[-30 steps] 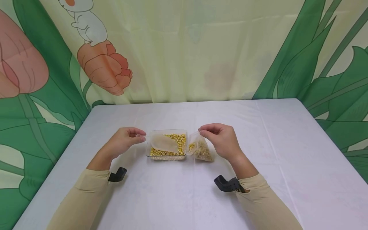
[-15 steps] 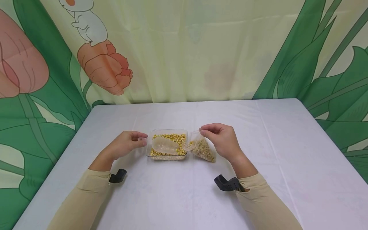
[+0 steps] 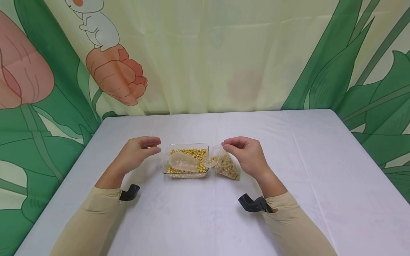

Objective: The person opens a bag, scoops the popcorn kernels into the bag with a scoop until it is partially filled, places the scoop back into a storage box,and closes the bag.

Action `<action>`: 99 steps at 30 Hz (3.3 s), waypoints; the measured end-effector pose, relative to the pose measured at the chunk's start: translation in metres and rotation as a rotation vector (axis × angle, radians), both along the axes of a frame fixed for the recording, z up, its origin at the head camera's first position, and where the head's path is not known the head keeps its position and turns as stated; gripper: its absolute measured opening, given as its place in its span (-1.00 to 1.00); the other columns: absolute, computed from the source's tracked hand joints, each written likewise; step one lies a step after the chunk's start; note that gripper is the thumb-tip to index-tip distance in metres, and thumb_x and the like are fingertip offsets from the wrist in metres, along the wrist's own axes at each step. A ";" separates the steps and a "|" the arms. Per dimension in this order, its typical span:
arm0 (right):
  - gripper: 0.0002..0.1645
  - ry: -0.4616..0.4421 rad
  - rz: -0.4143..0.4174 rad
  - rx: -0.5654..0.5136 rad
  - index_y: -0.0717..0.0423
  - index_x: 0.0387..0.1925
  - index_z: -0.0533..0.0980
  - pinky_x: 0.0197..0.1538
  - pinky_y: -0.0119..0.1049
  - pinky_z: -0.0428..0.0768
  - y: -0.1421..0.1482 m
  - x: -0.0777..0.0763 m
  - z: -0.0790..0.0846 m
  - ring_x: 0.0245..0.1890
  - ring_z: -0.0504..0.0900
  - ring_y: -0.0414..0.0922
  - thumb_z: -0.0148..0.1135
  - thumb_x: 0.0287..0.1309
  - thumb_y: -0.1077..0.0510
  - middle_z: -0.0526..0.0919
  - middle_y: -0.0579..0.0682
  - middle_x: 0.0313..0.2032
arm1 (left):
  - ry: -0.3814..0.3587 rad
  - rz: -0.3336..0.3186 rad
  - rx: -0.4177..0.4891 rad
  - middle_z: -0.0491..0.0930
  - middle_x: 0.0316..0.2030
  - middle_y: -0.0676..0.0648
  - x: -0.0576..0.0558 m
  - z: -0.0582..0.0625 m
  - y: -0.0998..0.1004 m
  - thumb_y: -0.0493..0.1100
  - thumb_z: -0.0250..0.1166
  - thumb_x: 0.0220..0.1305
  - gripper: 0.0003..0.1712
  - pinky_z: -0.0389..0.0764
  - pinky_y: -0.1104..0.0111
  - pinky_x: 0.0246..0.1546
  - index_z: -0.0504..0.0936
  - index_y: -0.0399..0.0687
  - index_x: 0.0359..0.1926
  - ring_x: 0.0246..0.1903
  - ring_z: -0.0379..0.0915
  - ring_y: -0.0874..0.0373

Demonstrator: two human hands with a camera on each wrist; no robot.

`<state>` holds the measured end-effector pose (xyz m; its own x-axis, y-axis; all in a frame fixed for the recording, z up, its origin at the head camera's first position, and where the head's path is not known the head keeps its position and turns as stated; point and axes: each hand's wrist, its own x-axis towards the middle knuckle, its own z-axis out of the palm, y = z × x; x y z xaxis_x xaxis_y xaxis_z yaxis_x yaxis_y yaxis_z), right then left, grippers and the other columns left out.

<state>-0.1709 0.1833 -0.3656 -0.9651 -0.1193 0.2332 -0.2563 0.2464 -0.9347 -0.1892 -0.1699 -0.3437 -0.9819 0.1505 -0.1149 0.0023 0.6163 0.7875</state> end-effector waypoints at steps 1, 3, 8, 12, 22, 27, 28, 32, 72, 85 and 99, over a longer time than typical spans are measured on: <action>-0.78 -0.002 0.002 -0.001 0.42 -0.13 0.64 -0.08 -0.45 0.60 0.000 0.000 0.000 -0.17 0.67 -0.27 0.32 0.26 0.31 0.75 0.01 -0.22 | 0.013 -0.008 0.023 0.58 0.16 -0.17 0.000 0.002 0.001 -0.10 0.35 0.36 -0.50 0.47 0.06 0.18 0.56 -0.16 0.26 0.16 0.46 -0.05; -0.78 -0.008 0.010 -0.004 0.42 -0.13 0.63 -0.08 -0.45 0.60 0.000 0.000 0.000 -0.17 0.67 -0.27 0.32 0.26 0.31 0.75 0.01 -0.22 | 0.028 -0.031 0.074 0.60 0.14 -0.17 0.001 0.005 0.004 -0.13 0.34 0.37 -0.53 0.49 0.09 0.17 0.58 -0.16 0.24 0.13 0.51 -0.03; -0.78 -0.020 0.024 -0.008 0.43 -0.12 0.63 -0.06 -0.45 0.60 -0.002 0.000 0.001 -0.16 0.67 -0.27 0.32 0.26 0.31 0.75 0.01 -0.21 | 0.037 -0.132 0.183 0.60 0.13 -0.18 0.002 0.013 0.019 -0.22 0.33 0.37 -0.58 0.51 0.13 0.16 0.59 -0.21 0.21 0.10 0.55 0.03; -0.78 -0.013 0.035 -0.022 0.44 -0.13 0.62 -0.06 -0.45 0.60 -0.002 0.000 0.000 -0.16 0.67 -0.27 0.32 0.26 0.32 0.75 -0.02 -0.22 | 0.032 -0.214 0.195 0.61 0.12 -0.18 0.000 0.016 0.037 -0.26 0.32 0.36 -0.60 0.54 0.20 0.11 0.60 -0.21 0.19 0.10 0.53 0.06; -0.78 -0.012 0.053 -0.043 0.45 -0.13 0.62 -0.06 -0.44 0.60 -0.002 -0.002 -0.001 -0.14 0.67 -0.27 0.32 0.25 0.33 0.76 -0.09 -0.23 | -0.049 -0.356 0.263 0.61 0.12 -0.18 -0.010 0.009 0.085 -0.39 0.31 0.31 -0.57 0.59 0.34 0.00 0.58 -0.29 0.20 0.02 0.55 0.06; -0.78 -0.018 0.049 -0.049 0.46 -0.13 0.62 -0.07 -0.44 0.60 -0.002 -0.002 -0.001 -0.14 0.67 -0.27 0.32 0.25 0.33 0.76 -0.11 -0.24 | -0.038 -0.396 0.179 0.60 0.14 -0.19 -0.014 0.007 0.107 -0.40 0.28 0.33 -0.59 0.57 0.38 0.02 0.58 -0.27 0.20 0.04 0.56 0.09; -0.78 -0.018 0.049 -0.049 0.46 -0.13 0.62 -0.07 -0.44 0.60 -0.002 -0.002 -0.001 -0.14 0.67 -0.27 0.32 0.25 0.33 0.75 -0.13 -0.24 | -0.038 -0.403 0.161 0.60 0.13 -0.18 -0.015 0.007 0.111 -0.41 0.26 0.34 -0.59 0.57 0.39 0.02 0.59 -0.25 0.20 0.04 0.56 0.10; -0.77 -0.016 0.049 -0.054 0.46 -0.14 0.62 -0.08 -0.43 0.60 -0.001 -0.001 -0.001 -0.15 0.67 -0.27 0.32 0.25 0.33 0.75 -0.14 -0.25 | -0.055 -0.419 0.118 0.65 0.03 -0.08 -0.014 0.008 0.124 -0.46 0.24 0.30 -0.55 0.57 0.41 -0.03 0.61 -0.18 0.19 0.00 0.56 0.16; -0.57 0.330 0.048 0.184 0.26 -0.15 0.54 -0.30 -0.40 0.49 -0.019 0.030 -0.017 -0.36 0.51 -0.12 0.55 -0.09 0.38 0.59 -0.01 -0.30 | -0.169 -0.082 0.318 0.68 -0.28 -0.06 -0.013 0.008 0.138 -0.21 0.31 0.34 -0.82 0.65 0.33 -0.24 0.72 -0.17 -0.09 -0.31 0.59 0.10; -0.46 0.614 -0.096 0.379 0.28 -0.22 0.49 -0.35 -0.27 0.50 -0.025 0.037 -0.026 -0.34 0.49 -0.13 0.62 -0.28 0.40 0.52 0.01 -0.34 | -0.193 -0.065 0.361 0.64 -0.28 -0.11 -0.012 0.010 0.141 -0.26 0.29 0.36 -0.83 0.63 0.35 -0.29 0.70 -0.23 -0.10 -0.36 0.55 0.10; -0.68 0.555 -0.100 0.299 0.23 -0.30 0.65 -0.38 -0.51 0.44 -0.009 0.035 -0.016 -0.49 0.51 -0.16 0.37 -0.12 0.57 0.65 -0.14 -0.44 | -0.153 -0.156 0.271 0.64 -0.23 -0.08 -0.010 0.016 0.137 -0.30 0.17 0.38 -0.77 0.51 0.36 -0.25 0.75 -0.11 -0.11 -0.27 0.52 0.10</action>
<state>-0.1359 0.1742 -0.3813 -0.7197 -0.1721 0.6726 -0.6452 0.5237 -0.5563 -0.1988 -0.0329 -0.3275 -0.9192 0.3427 -0.1943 -0.0506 0.3864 0.9209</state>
